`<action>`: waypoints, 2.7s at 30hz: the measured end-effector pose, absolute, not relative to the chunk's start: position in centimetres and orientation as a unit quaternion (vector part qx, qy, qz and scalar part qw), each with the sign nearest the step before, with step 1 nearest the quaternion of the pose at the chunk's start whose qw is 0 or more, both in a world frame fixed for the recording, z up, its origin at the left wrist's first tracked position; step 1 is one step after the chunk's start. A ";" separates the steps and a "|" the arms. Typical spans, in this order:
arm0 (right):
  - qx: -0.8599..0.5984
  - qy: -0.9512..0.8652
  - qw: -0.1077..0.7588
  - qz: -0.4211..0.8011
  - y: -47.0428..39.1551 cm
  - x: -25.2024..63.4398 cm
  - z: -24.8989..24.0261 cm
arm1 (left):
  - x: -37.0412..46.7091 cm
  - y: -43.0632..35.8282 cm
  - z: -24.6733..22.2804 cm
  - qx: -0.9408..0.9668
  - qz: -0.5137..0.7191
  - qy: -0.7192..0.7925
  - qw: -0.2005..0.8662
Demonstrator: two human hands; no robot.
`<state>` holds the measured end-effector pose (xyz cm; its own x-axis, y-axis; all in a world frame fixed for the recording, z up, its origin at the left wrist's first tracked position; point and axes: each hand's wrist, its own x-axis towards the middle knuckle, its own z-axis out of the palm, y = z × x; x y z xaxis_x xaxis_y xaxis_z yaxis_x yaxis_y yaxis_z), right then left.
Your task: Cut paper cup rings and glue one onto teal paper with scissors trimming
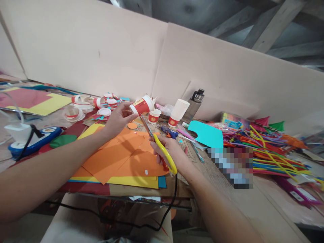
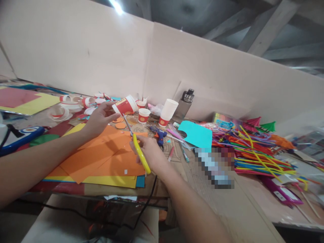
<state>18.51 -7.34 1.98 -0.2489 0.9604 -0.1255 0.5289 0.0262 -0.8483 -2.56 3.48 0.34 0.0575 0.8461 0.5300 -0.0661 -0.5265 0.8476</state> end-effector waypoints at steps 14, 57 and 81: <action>-0.581 -0.665 0.243 0.402 -7.5 18.3 2.2 | -2.6 3.6 0.3 0.632 0.610 0.309 0.365; -0.524 -0.769 0.305 0.201 -7.2 18.1 1.5 | -2.7 3.7 0.4 0.513 0.510 0.265 0.637; -0.504 -0.777 0.321 0.198 -7.0 18.0 0.4 | -2.9 3.6 0.8 0.511 0.488 0.267 0.655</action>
<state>18.02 -6.97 0.35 -0.2851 0.9110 0.2981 0.6562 0.4122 -0.6320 -2.91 3.64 0.77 0.3803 0.9128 0.1491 -0.3658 0.0003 0.9307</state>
